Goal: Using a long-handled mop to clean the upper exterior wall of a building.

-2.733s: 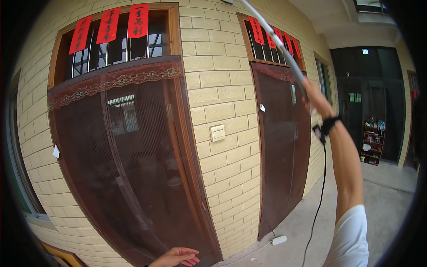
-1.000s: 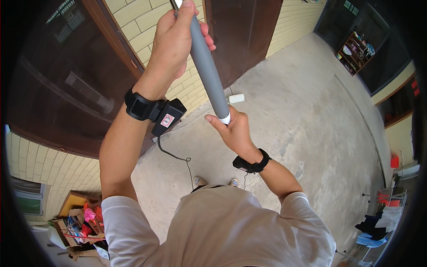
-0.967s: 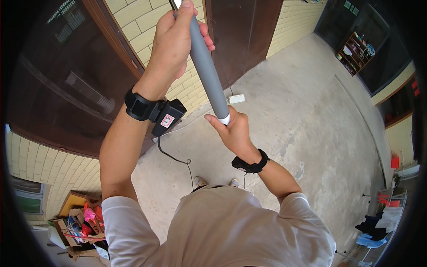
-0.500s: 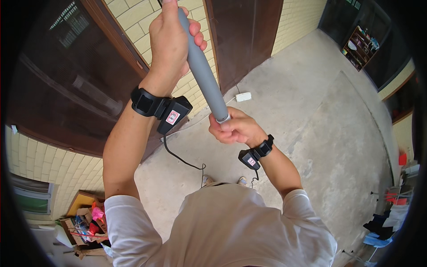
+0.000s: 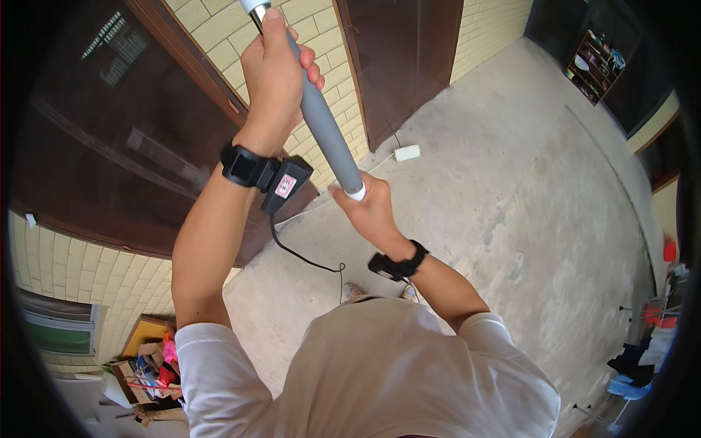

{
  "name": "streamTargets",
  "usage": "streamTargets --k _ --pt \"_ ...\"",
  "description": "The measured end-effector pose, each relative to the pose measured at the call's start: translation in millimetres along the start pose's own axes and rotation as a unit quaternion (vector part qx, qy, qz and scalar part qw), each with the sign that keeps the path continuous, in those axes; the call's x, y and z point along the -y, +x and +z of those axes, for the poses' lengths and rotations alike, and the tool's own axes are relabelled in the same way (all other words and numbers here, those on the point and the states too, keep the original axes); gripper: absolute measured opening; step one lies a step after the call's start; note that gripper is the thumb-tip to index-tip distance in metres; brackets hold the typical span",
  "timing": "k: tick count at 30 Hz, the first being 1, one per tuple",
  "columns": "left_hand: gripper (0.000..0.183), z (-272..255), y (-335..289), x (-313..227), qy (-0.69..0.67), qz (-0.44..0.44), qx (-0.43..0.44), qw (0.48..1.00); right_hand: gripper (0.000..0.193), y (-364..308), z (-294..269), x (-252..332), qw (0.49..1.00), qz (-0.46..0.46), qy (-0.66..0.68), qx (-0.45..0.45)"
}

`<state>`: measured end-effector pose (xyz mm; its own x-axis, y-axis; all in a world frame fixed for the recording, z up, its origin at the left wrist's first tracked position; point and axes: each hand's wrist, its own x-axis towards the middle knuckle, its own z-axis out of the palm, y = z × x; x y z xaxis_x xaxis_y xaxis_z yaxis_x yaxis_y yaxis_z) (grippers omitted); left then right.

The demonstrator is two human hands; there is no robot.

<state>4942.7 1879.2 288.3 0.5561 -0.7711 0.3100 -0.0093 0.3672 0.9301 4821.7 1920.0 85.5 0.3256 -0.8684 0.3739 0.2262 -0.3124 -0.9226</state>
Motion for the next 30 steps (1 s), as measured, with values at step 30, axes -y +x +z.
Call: streamTargets --k 30 --pt "0.048 -8.4 -17.3 0.7 0.022 0.000 0.003 1.000 0.018 3.5 -1.4 18.4 0.908 0.258 0.174 0.281"
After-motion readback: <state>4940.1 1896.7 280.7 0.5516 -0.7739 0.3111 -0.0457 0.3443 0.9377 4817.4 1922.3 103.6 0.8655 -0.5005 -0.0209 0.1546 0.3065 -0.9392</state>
